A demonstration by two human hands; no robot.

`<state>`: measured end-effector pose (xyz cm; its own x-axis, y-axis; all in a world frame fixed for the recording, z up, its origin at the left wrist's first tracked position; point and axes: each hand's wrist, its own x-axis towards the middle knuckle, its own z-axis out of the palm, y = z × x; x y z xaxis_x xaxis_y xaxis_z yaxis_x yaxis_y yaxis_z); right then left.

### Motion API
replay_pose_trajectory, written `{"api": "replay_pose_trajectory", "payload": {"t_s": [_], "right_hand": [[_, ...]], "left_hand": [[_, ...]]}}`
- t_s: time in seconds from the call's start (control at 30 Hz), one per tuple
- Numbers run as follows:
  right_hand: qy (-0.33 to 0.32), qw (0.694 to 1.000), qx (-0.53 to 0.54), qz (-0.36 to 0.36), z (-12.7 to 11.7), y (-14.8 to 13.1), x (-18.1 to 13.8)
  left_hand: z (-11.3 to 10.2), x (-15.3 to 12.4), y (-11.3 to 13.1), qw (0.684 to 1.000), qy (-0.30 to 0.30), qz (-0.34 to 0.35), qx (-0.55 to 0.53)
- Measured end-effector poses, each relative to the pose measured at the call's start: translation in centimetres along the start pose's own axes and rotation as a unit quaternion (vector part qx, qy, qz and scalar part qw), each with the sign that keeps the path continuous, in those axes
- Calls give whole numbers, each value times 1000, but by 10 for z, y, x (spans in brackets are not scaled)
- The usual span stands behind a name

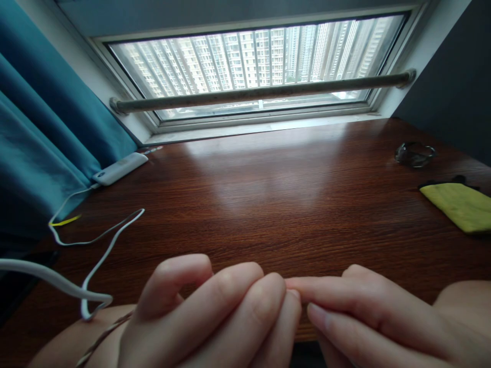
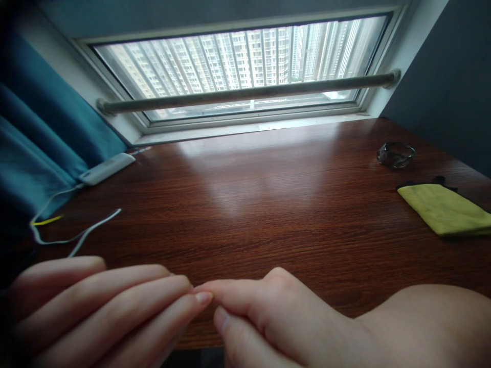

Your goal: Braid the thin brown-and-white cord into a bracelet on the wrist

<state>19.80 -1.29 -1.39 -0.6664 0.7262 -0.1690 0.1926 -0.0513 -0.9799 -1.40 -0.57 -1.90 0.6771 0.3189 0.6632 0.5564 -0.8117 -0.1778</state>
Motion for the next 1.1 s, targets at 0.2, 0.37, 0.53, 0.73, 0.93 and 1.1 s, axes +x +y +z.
{"api": "replay_pose_trajectory", "payload": {"t_s": [0.2,0.37,0.53,0.73,0.93,1.1], "right_hand": [[-35,999,-38,-14,-2,-4,5],[33,995,-80,-47,2,5,-1],[134,986,-34,-90,9,27,-16],[96,989,91,-66,10,23,-9],[75,990,82,-91,8,26,-11],[46,998,29,-30,7,15,-5]], "left_hand": [[3,-2,-6,1000,14,-5,4],[3,1,-11,998,-17,-42,-30],[-2,-11,-14,980,-25,-129,-152],[-1,1,-7,959,-37,-148,-237],[1,12,-2,958,-12,-154,-240],[1,6,-7,971,-19,-126,-201]]}}
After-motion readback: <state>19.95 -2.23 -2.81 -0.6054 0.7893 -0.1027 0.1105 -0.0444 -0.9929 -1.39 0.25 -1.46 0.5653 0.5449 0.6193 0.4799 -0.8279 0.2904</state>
